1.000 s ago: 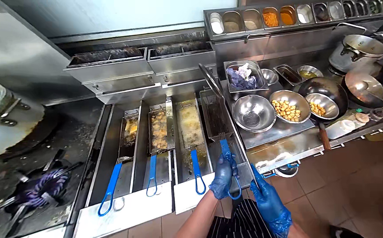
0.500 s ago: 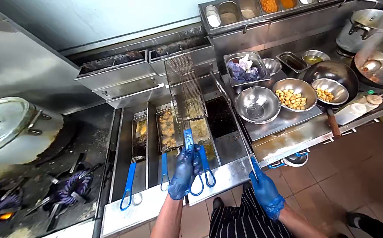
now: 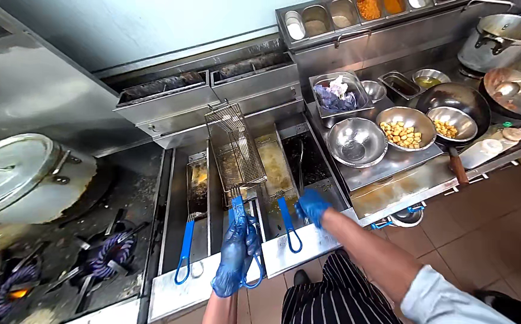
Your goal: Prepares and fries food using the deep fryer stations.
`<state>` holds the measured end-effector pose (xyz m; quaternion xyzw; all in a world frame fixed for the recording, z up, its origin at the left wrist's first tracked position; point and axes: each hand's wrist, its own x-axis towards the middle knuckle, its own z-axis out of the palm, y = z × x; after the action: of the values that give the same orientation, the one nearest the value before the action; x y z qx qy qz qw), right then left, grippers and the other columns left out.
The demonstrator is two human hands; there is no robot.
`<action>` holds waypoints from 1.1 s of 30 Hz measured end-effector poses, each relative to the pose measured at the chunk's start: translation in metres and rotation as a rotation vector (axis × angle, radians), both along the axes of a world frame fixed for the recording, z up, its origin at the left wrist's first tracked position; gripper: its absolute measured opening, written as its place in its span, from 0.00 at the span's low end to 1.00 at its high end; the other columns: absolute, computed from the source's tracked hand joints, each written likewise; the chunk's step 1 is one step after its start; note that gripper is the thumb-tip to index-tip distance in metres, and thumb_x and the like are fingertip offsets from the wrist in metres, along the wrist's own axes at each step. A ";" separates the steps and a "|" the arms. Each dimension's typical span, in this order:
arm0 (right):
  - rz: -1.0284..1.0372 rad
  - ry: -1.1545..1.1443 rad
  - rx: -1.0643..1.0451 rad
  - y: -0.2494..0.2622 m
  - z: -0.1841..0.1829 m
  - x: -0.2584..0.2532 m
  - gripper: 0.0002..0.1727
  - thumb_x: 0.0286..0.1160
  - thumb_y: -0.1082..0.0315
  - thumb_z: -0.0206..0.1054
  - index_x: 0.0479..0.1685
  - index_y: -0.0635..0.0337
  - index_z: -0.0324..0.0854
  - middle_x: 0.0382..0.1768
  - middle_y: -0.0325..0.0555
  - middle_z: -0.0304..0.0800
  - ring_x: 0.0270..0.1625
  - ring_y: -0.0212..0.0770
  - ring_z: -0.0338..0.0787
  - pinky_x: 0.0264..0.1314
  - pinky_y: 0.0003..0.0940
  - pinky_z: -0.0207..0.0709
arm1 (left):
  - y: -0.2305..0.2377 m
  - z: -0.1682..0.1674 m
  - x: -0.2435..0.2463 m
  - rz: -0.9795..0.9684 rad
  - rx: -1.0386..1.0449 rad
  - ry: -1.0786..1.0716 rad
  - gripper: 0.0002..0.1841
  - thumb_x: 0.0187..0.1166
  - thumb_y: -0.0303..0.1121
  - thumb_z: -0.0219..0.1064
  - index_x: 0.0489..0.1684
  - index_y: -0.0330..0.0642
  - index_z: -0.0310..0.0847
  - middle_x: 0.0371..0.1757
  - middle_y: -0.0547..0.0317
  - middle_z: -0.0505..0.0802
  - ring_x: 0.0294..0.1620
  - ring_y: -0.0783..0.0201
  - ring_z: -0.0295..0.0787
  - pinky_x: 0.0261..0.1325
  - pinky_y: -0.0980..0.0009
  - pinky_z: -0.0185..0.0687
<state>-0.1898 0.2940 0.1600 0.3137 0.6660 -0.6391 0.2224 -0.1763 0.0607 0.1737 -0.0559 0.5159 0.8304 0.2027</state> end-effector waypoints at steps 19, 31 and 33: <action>0.365 0.136 0.434 0.113 0.116 0.002 0.27 0.91 0.67 0.51 0.89 0.46 0.63 0.39 0.48 0.89 0.22 0.38 0.82 0.26 0.33 0.78 | -0.012 0.016 0.012 0.018 0.092 -0.011 0.22 0.97 0.41 0.36 0.52 0.37 0.75 0.11 0.66 0.71 0.05 0.73 0.68 0.08 0.76 0.73; 0.810 -0.088 1.148 0.075 0.080 -0.053 0.22 0.74 0.65 0.66 0.65 0.66 0.78 0.51 0.65 0.89 0.54 0.65 0.91 0.51 0.68 0.81 | -0.007 0.053 0.020 -0.034 0.077 0.056 0.22 0.96 0.42 0.37 0.49 0.38 0.75 0.11 0.64 0.69 0.05 0.70 0.68 0.08 0.73 0.75; 0.782 -0.096 1.149 0.073 0.061 -0.068 0.19 0.73 0.65 0.66 0.60 0.66 0.81 0.51 0.65 0.90 0.55 0.65 0.91 0.51 0.68 0.81 | -0.007 0.055 0.023 -0.044 0.075 0.061 0.22 0.96 0.42 0.36 0.49 0.38 0.75 0.11 0.64 0.69 0.05 0.70 0.68 0.08 0.74 0.74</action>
<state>-0.2575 0.3670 0.2210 0.1468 0.9522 -0.0439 0.2643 -0.1535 0.0538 0.2284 -0.0115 0.4913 0.8460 0.2069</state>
